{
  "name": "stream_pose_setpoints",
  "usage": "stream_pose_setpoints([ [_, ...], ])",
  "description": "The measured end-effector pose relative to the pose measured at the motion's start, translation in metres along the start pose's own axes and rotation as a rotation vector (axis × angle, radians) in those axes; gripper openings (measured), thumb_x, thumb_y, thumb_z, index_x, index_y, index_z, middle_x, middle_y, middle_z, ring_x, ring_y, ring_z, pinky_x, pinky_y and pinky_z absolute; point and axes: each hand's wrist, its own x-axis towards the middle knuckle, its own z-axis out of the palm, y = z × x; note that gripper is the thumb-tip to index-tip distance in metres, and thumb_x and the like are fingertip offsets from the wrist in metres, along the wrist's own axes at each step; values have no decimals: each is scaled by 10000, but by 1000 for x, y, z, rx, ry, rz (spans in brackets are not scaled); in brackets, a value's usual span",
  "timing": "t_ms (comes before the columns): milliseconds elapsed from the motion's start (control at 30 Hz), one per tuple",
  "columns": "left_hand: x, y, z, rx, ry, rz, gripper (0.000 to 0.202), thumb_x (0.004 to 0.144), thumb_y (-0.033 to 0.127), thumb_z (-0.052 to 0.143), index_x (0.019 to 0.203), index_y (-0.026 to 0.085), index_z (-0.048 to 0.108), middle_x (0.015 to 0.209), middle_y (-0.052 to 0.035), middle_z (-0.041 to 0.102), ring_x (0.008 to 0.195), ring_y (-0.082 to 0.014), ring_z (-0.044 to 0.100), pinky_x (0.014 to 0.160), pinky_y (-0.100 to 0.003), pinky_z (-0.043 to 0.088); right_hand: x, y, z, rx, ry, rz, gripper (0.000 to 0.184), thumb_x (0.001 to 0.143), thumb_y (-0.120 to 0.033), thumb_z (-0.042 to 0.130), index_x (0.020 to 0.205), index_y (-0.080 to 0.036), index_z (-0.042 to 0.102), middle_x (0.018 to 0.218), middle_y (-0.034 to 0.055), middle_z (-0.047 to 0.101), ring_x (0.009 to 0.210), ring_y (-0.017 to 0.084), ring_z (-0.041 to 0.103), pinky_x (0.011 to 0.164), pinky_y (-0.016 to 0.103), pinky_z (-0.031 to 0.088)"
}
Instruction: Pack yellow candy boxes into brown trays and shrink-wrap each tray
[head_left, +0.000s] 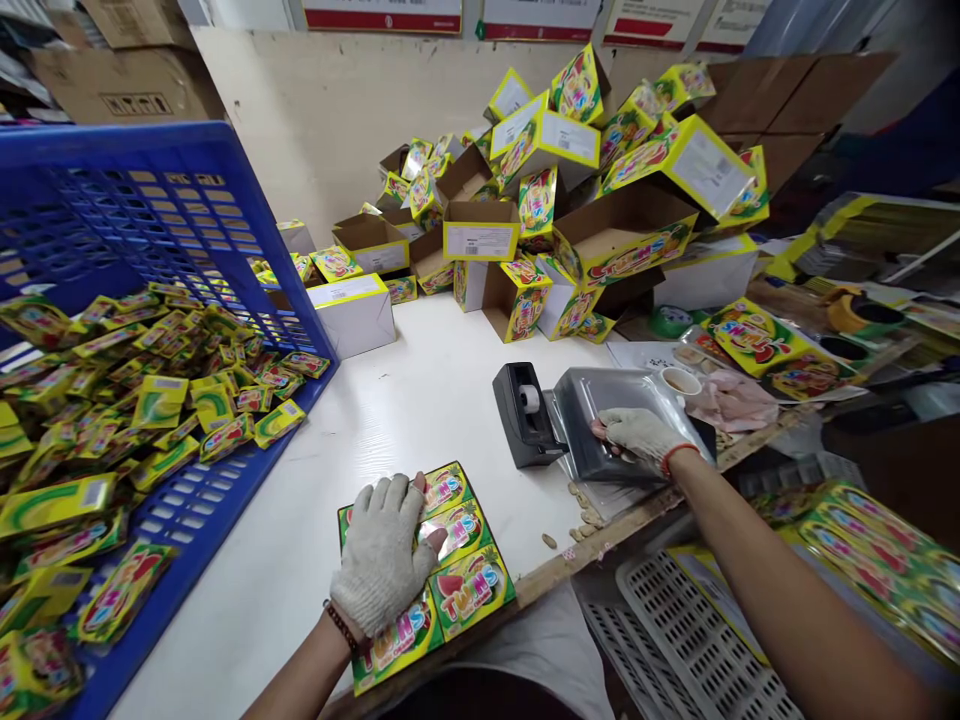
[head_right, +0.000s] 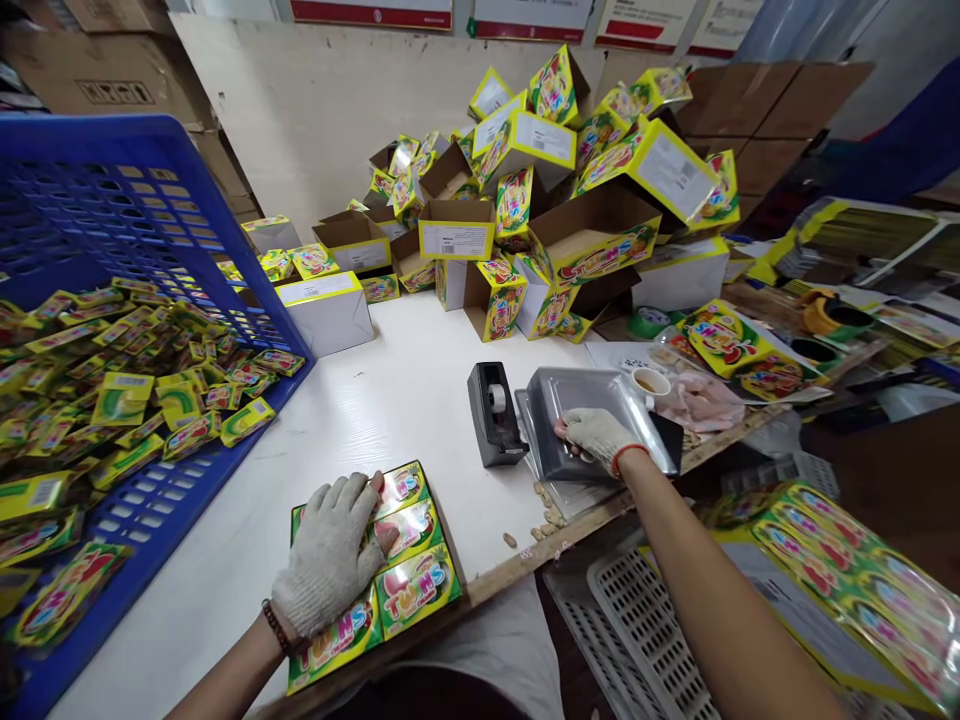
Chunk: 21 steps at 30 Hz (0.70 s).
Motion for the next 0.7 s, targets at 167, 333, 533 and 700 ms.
stream_pose_setpoints([
  [167,-1,0,1,-10,6,4,457,962,402,513,1324,131,579,1133,-125,618,1028,-302,523,937,-477,420,2,0,-1,-33,-6,5,181,797,-326,602,690,-203,523,471,-51,456,424,82,421,422,185,295],
  [333,0,2,-3,-9,-11,-3,485,977,413,486,1344,106,569,1141,-134,617,1028,-304,513,945,-487,420,-7,-8,1,-122,14,-5,163,829,-295,522,693,-205,529,465,-41,469,416,94,405,431,206,304],
  [533,-1,-3,3,-52,-24,-28,487,947,420,539,1345,141,573,1201,-144,630,1077,-319,546,985,-516,436,-24,-31,3,-336,203,-86,214,782,-174,545,588,-220,465,613,36,557,623,168,510,583,283,346],
  [700,7,-10,-12,-181,153,-5,532,960,365,507,1434,127,466,1520,-239,434,1370,-343,466,1076,-513,448,-69,-77,-3,-549,499,-324,115,763,-110,506,728,-218,524,854,136,623,831,255,569,726,346,400],
])
